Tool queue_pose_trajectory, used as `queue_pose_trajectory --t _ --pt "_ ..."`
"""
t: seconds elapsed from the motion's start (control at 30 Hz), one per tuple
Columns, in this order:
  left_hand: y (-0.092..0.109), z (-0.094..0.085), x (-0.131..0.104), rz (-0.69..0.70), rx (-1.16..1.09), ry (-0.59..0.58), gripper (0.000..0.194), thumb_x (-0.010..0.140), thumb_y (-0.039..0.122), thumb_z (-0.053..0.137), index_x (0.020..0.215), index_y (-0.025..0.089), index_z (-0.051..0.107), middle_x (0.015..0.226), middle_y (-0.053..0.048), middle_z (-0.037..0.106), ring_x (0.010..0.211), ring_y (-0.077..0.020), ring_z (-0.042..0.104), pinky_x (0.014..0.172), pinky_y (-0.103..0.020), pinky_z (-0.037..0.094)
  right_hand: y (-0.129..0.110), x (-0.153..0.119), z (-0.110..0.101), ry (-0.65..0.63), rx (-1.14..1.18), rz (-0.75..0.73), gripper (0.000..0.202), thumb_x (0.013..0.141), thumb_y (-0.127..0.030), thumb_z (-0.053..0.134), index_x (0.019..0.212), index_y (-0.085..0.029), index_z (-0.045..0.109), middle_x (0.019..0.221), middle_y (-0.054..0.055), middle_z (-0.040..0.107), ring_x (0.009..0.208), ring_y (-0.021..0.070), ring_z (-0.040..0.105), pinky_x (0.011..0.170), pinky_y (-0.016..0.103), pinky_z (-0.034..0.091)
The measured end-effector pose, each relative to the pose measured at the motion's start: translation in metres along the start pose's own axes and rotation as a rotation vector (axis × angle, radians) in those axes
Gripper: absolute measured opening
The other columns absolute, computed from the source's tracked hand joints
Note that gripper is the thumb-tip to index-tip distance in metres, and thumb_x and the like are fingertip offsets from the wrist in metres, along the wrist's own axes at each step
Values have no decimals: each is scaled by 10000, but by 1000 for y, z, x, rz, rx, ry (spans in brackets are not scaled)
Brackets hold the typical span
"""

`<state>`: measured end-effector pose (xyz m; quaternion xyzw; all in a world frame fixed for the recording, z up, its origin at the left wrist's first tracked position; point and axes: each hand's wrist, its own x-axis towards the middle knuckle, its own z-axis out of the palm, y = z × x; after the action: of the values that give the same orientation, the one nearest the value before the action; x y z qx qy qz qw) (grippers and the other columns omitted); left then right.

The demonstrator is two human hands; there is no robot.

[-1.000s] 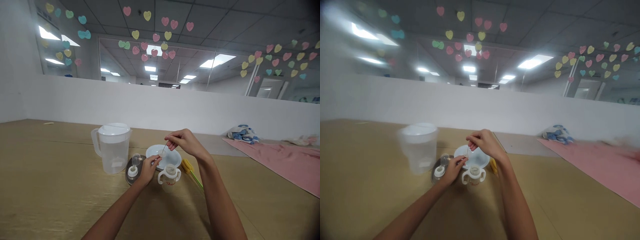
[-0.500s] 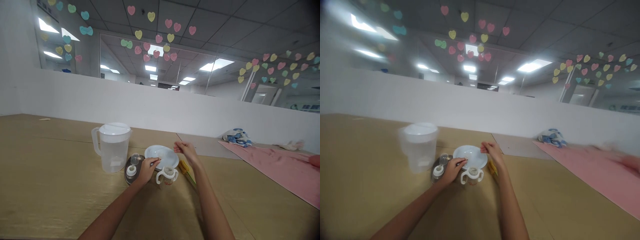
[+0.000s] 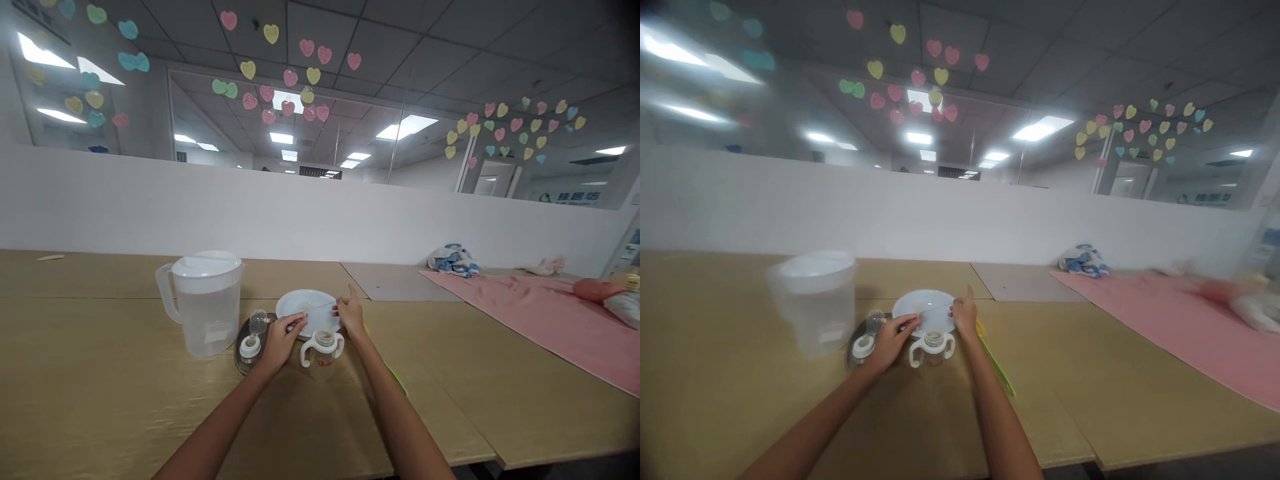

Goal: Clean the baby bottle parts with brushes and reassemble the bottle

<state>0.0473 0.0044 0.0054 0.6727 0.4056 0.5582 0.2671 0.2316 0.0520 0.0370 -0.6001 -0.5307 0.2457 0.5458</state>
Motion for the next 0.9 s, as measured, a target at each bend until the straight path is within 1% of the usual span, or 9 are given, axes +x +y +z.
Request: queue_pose_trajectory --t 0.07,0.13,0.17,0.3,0.4,0.5,0.67,0.77,0.9 --pt "1 0 0 -12 1 -8 270 749 351 575 917 177 694 983 -68 698 904 -210 642 833 -357 488 -1 1 0 36 -30 -12 603 751 -142 414 1350 -130 342 859 66 644 596 117 607 623 249 501" --pt "2 -1 0 -16 9 -11 266 748 355 575 912 183 696 985 -65 698 918 -213 637 842 -355 481 -5 -1 0 -15 -7 -63 519 743 -160 455 1261 -135 475 988 96 639 753 141 623 746 274 490" --pt "2 -1 0 -13 17 -12 259 749 355 574 906 189 697 984 -61 698 924 -213 634 846 -353 476 -7 -4 1 -113 30 -105 456 739 -183 485 1188 -136 546 1018 99 636 821 152 617 791 281 477" --pt "0 -1 -1 26 68 -11 242 770 347 540 858 190 702 927 -57 710 855 -208 632 802 -339 472 -21 -21 8 -736 150 -268 294 709 -312 606 937 -142 684 915 58 668 866 182 599 816 302 455" --pt "-1 -2 -1 53 88 -33 262 787 346 512 803 166 702 846 -66 713 770 -202 624 744 -328 474 -27 -30 11 -889 168 -242 350 658 -395 672 898 -141 695 852 39 671 829 188 595 778 311 456" --pt "1 -3 -2 43 69 -29 263 787 342 521 890 172 693 926 -74 705 844 -205 625 795 -336 466 -29 -32 9 -826 259 -169 401 633 -437 689 894 -133 691 862 51 670 829 184 592 768 304 452" --pt "0 -5 -1 -5 -25 64 342 723 302 591 1037 174 633 1023 -90 678 802 -180 641 768 -317 491 -25 -23 6 -581 400 -91 423 631 -456 675 901 -130 661 900 90 662 856 172 592 806 291 439" --pt "-3 -6 -2 9 -54 105 368 713 292 606 1059 167 611 1029 -97 670 814 -173 644 798 -319 487 -15 -14 10 -463 286 -160 393 712 -464 554 896 -128 639 806 66 643 793 163 583 760 283 445" --pt "-4 -7 -4 56 -22 165 369 720 277 611 1078 189 595 1007 -74 665 785 -158 643 807 -316 483 -2 -4 13 -379 135 -260 285 753 -350 456 797 -130 632 753 39 610 741 157 539 753 287 417"
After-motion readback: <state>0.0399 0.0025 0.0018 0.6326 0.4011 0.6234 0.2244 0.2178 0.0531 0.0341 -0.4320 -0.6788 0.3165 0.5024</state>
